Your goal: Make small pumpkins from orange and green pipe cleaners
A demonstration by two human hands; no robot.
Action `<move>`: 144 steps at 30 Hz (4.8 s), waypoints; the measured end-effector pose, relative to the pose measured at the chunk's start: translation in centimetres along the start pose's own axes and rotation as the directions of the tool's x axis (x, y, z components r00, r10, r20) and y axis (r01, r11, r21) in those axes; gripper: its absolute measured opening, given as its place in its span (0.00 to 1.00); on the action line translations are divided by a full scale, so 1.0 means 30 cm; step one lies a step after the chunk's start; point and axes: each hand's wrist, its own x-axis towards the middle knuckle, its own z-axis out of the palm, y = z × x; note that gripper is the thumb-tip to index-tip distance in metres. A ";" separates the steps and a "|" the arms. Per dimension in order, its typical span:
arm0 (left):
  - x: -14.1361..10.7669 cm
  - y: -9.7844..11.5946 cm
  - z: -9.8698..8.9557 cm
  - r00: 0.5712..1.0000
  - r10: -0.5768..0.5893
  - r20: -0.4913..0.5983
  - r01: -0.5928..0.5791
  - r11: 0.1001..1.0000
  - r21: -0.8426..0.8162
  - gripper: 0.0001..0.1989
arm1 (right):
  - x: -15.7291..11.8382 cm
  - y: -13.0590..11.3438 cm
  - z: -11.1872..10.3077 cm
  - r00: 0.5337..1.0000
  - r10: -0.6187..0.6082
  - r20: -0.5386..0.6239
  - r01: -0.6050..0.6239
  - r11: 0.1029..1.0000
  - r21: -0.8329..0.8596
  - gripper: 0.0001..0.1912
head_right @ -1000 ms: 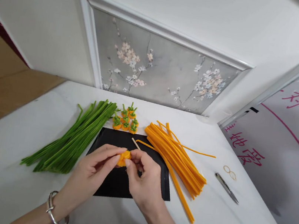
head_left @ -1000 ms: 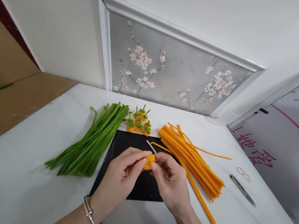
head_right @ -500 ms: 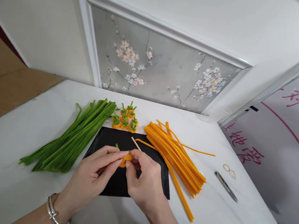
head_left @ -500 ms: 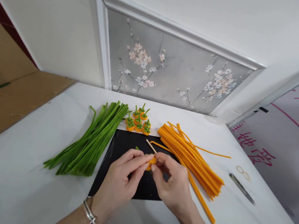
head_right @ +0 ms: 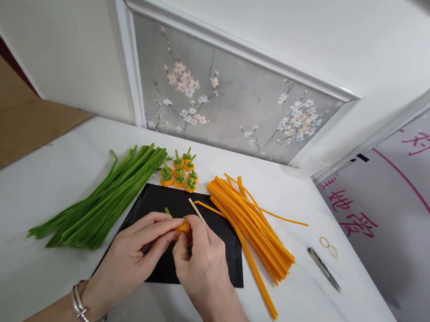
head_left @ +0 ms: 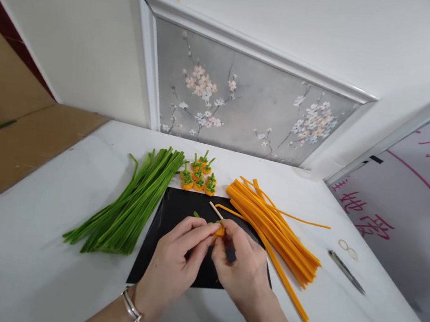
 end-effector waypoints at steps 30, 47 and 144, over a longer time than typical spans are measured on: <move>0.042 -0.003 -0.024 0.921 -0.313 0.231 0.388 0.763 -0.516 0.13 | 0.038 0.012 -0.086 0.896 0.265 0.357 -0.418 0.777 0.470 0.10; 0.038 0.028 -0.016 0.905 -0.399 0.147 0.422 0.795 -0.436 0.08 | 0.019 -0.022 -0.045 0.862 0.414 0.292 -0.505 0.661 0.556 0.05; 0.053 0.022 -0.046 0.917 -0.358 0.177 0.398 0.788 -0.469 0.04 | 0.016 -0.039 -0.035 0.847 0.404 0.345 -0.524 0.743 0.417 0.03</move>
